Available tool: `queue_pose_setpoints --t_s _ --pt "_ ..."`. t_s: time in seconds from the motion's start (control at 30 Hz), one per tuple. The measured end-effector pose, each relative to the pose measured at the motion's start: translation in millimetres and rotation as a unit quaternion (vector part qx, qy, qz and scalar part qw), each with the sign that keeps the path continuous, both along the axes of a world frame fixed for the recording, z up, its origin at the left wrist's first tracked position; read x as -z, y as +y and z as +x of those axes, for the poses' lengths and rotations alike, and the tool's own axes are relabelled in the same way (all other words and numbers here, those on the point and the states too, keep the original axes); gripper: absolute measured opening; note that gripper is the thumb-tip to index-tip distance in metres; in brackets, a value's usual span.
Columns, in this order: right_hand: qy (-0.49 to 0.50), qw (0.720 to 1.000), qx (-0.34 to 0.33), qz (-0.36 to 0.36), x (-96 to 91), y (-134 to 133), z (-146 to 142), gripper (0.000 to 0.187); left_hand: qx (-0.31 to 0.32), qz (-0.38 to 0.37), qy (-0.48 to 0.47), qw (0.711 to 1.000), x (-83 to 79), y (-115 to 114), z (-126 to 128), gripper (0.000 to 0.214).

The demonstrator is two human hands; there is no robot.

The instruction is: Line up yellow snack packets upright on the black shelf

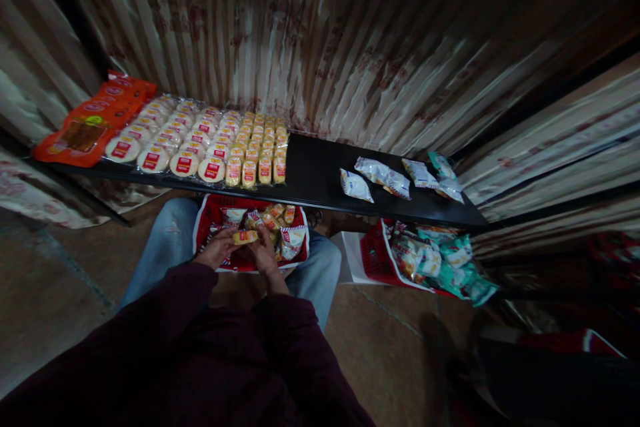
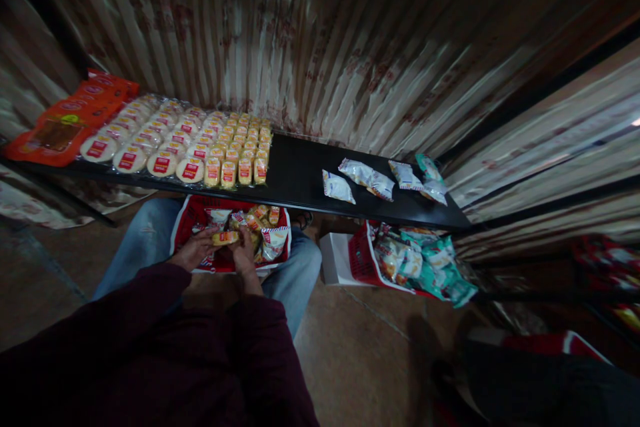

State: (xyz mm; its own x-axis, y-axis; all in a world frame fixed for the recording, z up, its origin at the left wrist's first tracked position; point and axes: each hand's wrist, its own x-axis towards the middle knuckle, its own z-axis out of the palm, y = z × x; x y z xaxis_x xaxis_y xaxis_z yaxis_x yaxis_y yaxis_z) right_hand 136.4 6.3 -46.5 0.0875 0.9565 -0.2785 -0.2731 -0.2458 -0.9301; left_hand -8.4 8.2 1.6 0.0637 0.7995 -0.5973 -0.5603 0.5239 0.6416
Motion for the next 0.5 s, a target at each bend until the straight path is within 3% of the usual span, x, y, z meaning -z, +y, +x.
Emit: queue_pose_setpoints --t_s 0.17,0.37,0.5 --pt "0.048 0.998 0.022 -0.023 -5.8 -1 -2 0.064 -0.002 0.009 -0.007 1.0 9.4 2 1 0.033" --pt "0.03 0.999 0.044 -0.001 2.4 3 -2 0.041 0.029 0.014 0.005 0.999 16.6 2 5 0.03" --pt "-0.037 0.998 0.049 0.005 10.1 4 -1 0.035 0.052 0.034 0.025 0.998 16.6 -1 6 0.027"
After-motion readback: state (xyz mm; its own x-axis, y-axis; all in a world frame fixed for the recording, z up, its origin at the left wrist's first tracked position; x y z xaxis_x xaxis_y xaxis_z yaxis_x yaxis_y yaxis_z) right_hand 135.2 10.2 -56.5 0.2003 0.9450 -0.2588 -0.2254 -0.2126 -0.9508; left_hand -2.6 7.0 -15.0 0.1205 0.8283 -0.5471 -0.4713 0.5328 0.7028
